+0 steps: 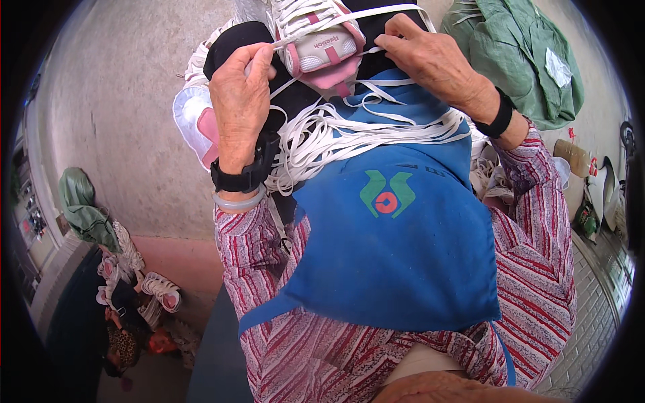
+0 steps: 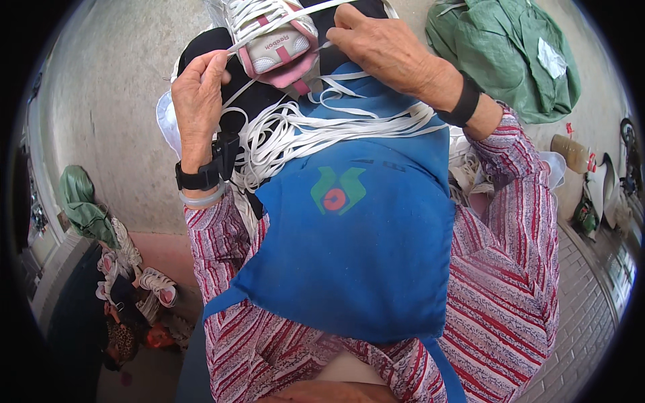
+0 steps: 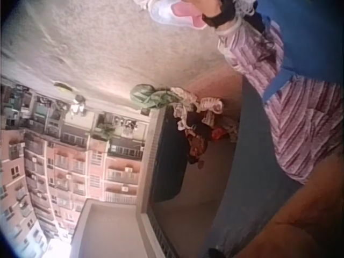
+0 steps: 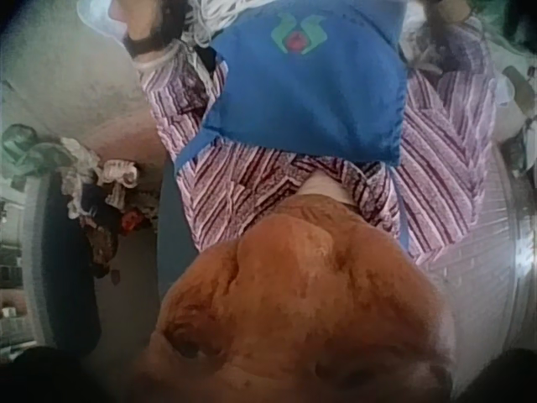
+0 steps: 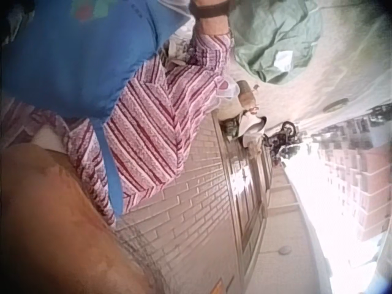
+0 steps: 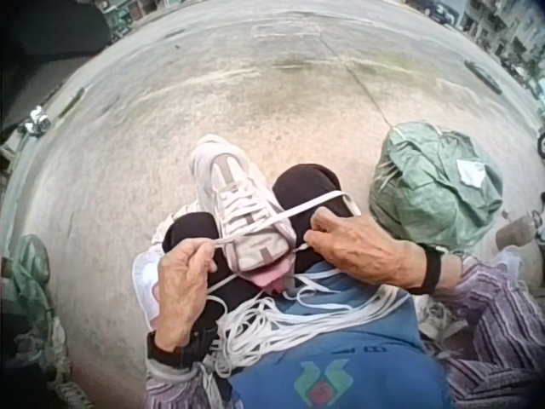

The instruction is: The person is lacing several pairs of shoes, pulling the laces through the eyelets and tying them.

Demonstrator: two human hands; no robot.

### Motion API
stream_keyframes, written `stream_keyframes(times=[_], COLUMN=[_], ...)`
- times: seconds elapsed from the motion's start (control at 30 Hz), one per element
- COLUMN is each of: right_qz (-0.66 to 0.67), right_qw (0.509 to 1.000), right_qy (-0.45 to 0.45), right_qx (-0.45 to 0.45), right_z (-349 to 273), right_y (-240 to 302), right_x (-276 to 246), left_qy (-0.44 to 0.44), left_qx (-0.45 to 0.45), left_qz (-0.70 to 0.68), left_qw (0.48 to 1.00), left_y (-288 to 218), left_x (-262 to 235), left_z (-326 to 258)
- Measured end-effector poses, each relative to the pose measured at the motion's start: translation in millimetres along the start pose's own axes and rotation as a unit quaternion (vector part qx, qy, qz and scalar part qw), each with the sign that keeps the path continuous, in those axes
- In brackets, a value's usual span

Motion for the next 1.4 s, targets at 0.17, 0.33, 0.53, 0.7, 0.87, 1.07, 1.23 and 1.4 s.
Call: stream_keyframes(times=[0.17,0.33,0.53,0.7,0.87,1.07,1.23,1.4], right_qz=[0.093,0.078,0.141,0.241,0.144,0.114,0.098,0.032], right_qw=[0.994,0.985,0.984,0.957,0.983,0.991,0.991,0.99], right_qy=[-0.051,-0.145,-0.094,-0.149,-0.112,-0.054,-0.014,0.037], right_qx=[-0.008,-0.058,0.054,0.063,-0.016,-0.036,-0.084,-0.132], right_z=[4,17,28,34,42,53,70,80], right_y=[-5,-10,-35,-38,-27,-31,-30,-28], right_x=[5,-17,-10,-13,-13,-10,-15,-6], left_qy=[0.039,0.058,-0.002,0.053,-0.077,-0.147,-0.126,-0.103], left_qx=[-0.037,-0.01,0.126,-0.052,0.108,0.22,0.198,0.195], left_qz=[-0.058,-0.139,0.044,-0.096,0.048,0.258,0.356,0.325], left_qw=[0.997,0.988,0.991,0.993,0.99,0.929,0.905,0.92], left_y=[1,2,-17,5,-15,-32,-32,-28], left_x=[8,12,9,10,2,17,35,39], left_z=[5,9,8,13,-4,-30,-41,-28])
Point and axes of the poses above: each hand's wrist, its own z-axis towards the middle knuckle, its own x-axis out of the palm, y = z × x, the point moved 8 cm from there along z, towards the middle knuckle, and after that the axes turned 14 degrees about -x, right-handed, at the moved point
